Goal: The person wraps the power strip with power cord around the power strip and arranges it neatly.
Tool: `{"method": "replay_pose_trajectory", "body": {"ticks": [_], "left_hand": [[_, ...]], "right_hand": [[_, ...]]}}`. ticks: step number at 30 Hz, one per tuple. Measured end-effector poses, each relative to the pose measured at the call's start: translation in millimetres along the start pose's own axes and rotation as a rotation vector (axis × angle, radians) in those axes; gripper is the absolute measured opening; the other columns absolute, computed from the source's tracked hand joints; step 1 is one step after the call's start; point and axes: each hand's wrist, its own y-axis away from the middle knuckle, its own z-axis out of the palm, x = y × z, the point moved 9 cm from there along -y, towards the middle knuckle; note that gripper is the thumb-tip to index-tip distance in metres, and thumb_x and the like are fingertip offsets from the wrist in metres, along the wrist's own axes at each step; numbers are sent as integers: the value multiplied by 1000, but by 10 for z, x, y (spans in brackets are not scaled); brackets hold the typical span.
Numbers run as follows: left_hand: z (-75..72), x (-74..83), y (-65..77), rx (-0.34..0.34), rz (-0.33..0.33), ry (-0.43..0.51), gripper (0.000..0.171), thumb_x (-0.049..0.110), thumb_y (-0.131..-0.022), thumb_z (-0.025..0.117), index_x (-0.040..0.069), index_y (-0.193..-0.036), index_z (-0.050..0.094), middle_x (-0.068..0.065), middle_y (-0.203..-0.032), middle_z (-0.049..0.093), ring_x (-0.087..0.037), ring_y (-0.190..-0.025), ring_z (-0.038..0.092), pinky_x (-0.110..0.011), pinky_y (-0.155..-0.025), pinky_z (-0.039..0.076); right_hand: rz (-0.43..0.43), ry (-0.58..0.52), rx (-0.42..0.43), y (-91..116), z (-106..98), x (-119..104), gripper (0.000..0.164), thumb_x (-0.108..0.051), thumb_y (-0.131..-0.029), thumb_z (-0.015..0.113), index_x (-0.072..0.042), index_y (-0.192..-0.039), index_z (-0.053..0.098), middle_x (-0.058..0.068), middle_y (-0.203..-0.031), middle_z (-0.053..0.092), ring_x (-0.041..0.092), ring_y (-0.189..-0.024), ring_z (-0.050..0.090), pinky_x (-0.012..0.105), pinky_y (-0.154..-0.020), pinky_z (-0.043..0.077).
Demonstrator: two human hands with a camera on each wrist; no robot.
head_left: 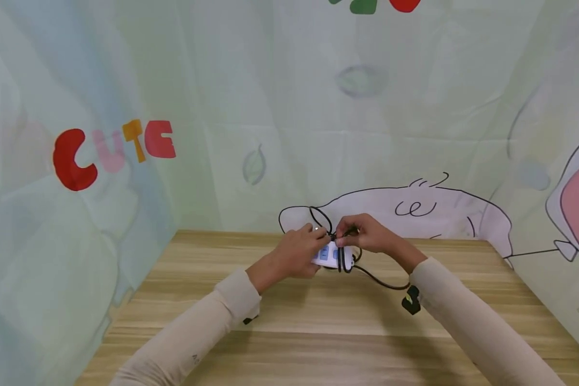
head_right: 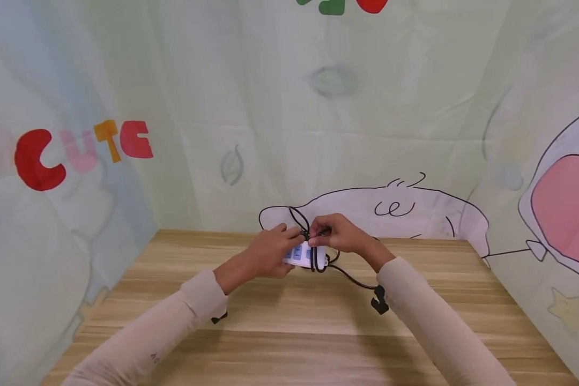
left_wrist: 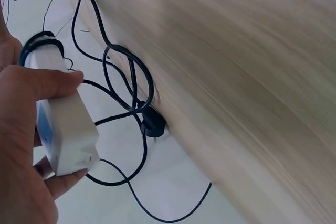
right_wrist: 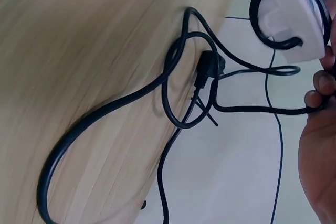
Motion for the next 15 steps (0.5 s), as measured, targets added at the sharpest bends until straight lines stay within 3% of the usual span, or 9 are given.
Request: {"method": "replay_pose_trajectory", "body": {"ticks": [6,10,15], "left_hand": [[-86,-28,39,101,45,12,53,38,-94,86,13,-139,73,-4,-129,69,-25,-94,63,-35,-66,58],[-197,-52,28,147,64,-4,53,37,-94,85,11,-138,72,-6,-126,70,-26,-93,64,-35,-66,60],[-278,-88,-31,154,58,-2,54,36,-94,85,11,-140,72,-6,-125,70,-27,-95,65,-36,-70,62]], "right_hand": [[60,-130,70,-39,-65,96,6,-3,-102,79,4,-103,79,1,-95,78,12,-88,67,27,-80,56],[146,-326,143,-5,-65,263,16,-4,-110,68,9,-113,77,-8,-103,78,10,-96,71,26,-85,59],[243,-630,231,31,48,521,25,-12,-119,54,-8,-114,78,-8,-106,74,10,-94,70,25,-79,59]]}}
